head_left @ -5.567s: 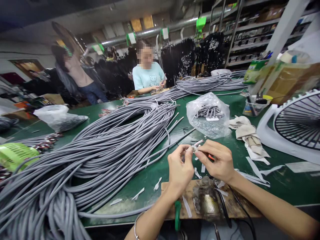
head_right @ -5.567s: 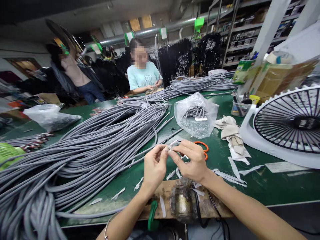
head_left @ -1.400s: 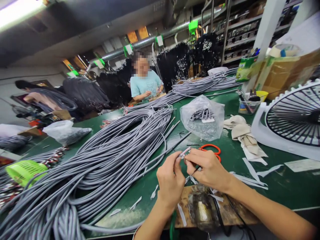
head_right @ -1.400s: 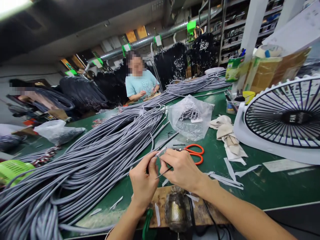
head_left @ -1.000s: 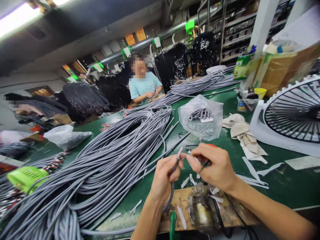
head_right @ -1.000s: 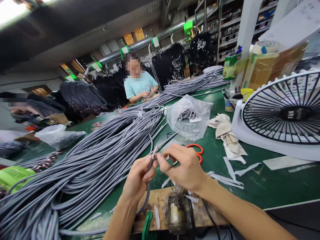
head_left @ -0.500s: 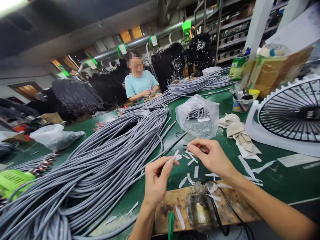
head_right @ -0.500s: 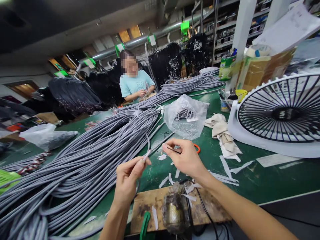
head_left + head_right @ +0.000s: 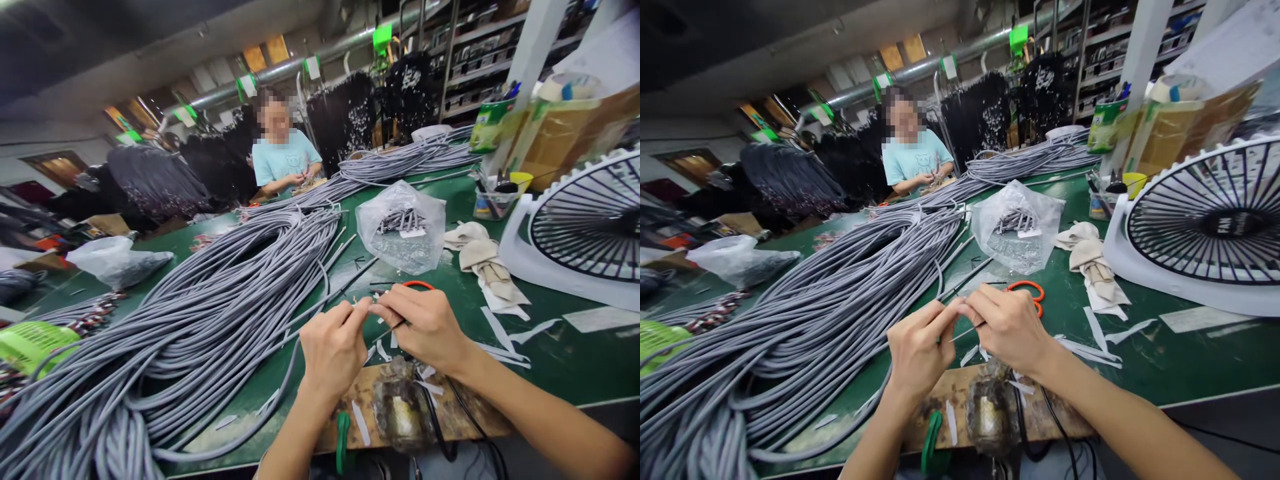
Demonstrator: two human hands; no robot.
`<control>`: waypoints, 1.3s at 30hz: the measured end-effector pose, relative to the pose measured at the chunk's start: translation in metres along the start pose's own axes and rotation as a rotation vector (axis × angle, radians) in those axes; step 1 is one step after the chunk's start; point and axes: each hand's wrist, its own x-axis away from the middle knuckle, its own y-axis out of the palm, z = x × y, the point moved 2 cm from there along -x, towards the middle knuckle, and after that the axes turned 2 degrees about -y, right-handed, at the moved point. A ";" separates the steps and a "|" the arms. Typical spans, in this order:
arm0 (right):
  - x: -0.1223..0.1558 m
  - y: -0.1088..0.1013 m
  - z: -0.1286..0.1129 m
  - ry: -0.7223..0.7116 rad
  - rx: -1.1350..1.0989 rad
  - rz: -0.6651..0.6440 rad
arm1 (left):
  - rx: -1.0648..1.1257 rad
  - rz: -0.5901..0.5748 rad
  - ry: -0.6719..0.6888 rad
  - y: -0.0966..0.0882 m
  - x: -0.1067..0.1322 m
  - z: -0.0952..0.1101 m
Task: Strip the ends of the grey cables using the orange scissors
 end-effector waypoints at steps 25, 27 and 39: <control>-0.001 -0.003 -0.004 0.174 -0.254 0.077 | 0.629 -0.060 -0.402 0.002 -0.001 0.008; -0.001 0.000 -0.004 0.236 -0.272 0.030 | 0.663 -0.034 -0.452 0.002 0.000 0.005; 0.000 0.006 -0.006 0.194 -0.198 -0.082 | 0.761 0.010 -0.534 0.002 0.004 0.002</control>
